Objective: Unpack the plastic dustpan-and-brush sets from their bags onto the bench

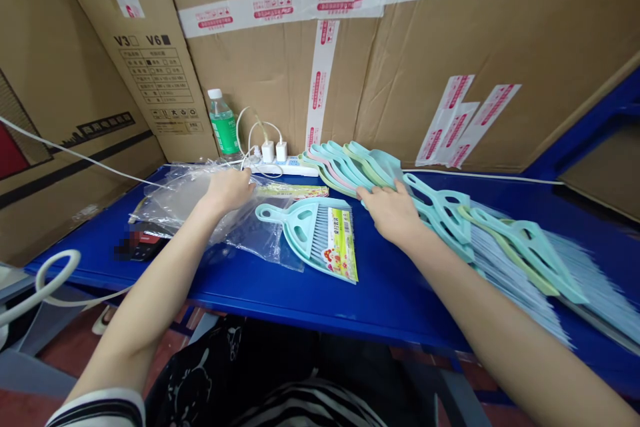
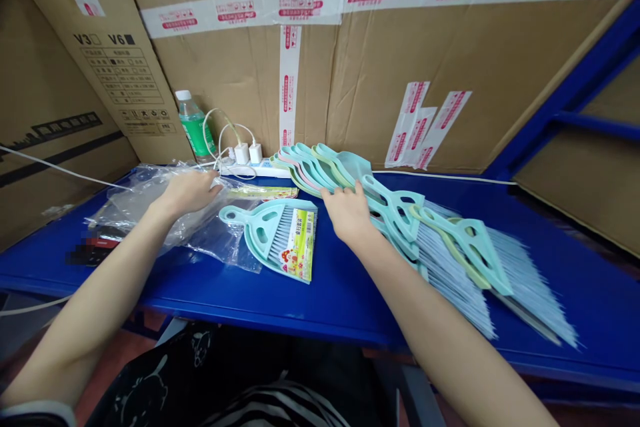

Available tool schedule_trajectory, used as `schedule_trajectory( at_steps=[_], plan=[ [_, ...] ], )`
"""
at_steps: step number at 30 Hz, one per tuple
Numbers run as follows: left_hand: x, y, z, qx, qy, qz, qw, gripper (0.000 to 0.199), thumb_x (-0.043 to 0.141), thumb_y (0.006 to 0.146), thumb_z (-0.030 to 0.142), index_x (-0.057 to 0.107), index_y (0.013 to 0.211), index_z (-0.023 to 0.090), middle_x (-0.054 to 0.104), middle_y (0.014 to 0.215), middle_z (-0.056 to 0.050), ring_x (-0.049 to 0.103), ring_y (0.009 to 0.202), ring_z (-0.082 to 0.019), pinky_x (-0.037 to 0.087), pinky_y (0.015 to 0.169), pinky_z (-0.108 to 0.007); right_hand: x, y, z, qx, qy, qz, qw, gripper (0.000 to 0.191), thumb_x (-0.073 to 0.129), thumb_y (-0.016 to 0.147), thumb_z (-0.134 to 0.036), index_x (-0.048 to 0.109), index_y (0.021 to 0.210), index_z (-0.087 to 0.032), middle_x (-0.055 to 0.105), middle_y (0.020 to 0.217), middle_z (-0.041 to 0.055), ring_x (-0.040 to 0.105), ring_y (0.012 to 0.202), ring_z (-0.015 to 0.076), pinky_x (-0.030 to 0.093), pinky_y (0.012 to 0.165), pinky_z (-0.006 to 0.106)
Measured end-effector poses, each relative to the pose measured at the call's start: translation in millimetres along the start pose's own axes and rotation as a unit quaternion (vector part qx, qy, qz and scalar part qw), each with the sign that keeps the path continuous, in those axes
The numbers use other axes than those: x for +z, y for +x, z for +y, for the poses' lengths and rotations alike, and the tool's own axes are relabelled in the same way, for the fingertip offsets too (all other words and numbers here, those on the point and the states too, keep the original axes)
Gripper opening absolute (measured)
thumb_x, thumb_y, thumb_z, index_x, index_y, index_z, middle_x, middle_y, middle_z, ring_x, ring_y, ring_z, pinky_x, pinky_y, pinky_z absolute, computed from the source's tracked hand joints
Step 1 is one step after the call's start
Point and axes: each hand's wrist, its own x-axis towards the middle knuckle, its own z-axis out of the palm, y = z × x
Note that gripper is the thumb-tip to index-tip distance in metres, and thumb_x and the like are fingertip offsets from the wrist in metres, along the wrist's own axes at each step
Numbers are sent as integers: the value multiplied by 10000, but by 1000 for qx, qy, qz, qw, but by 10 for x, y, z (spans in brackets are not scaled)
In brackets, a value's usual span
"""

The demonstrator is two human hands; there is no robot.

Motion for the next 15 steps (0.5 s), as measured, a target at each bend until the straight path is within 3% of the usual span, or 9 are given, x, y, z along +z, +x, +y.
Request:
schedule_trajectory(
  at_steps=[4, 8, 12, 15],
  plan=[
    [-74, -45, 57, -2, 3, -10, 1000, 465, 336, 922, 268, 525, 1290, 55, 659, 1150, -245, 612, 1123, -370, 491, 866, -446, -24, -44, -42, -2, 16, 20, 1000, 371, 550, 824, -54, 615, 1185, -108, 668, 1132, 187, 588, 1117, 318, 300, 1031, 486],
    [-67, -33, 41, -10, 3, -7, 1000, 469, 342, 925, 275, 511, 1304, 56, 657, 1163, -243, 607, 1132, -368, 490, 879, -446, -66, -129, -111, -69, 85, 66, 992, 292, 549, 897, -212, 643, 1155, -114, 661, 1140, 171, 588, 1088, 328, 360, 1004, 480],
    [-15, -1, 30, -30, 17, -17, 999, 485, 344, 942, 346, 488, 1332, 96, 659, 1185, -206, 604, 1143, -335, 482, 897, -417, -53, -205, -129, -159, 187, 1, 969, 443, 537, 903, -411, 592, 1259, -153, 640, 1195, 156, 632, 1009, 318, 479, 862, 424],
    [54, 44, -9, -23, 3, -19, 1000, 542, 326, 950, 463, 505, 1321, 112, 672, 1153, -200, 608, 1132, -335, 480, 888, -407, -19, -231, -112, -184, 234, -50, 953, 643, 550, 862, -512, 487, 1397, -161, 550, 1353, 180, 592, 1135, 359, 478, 909, 448]
  ],
)
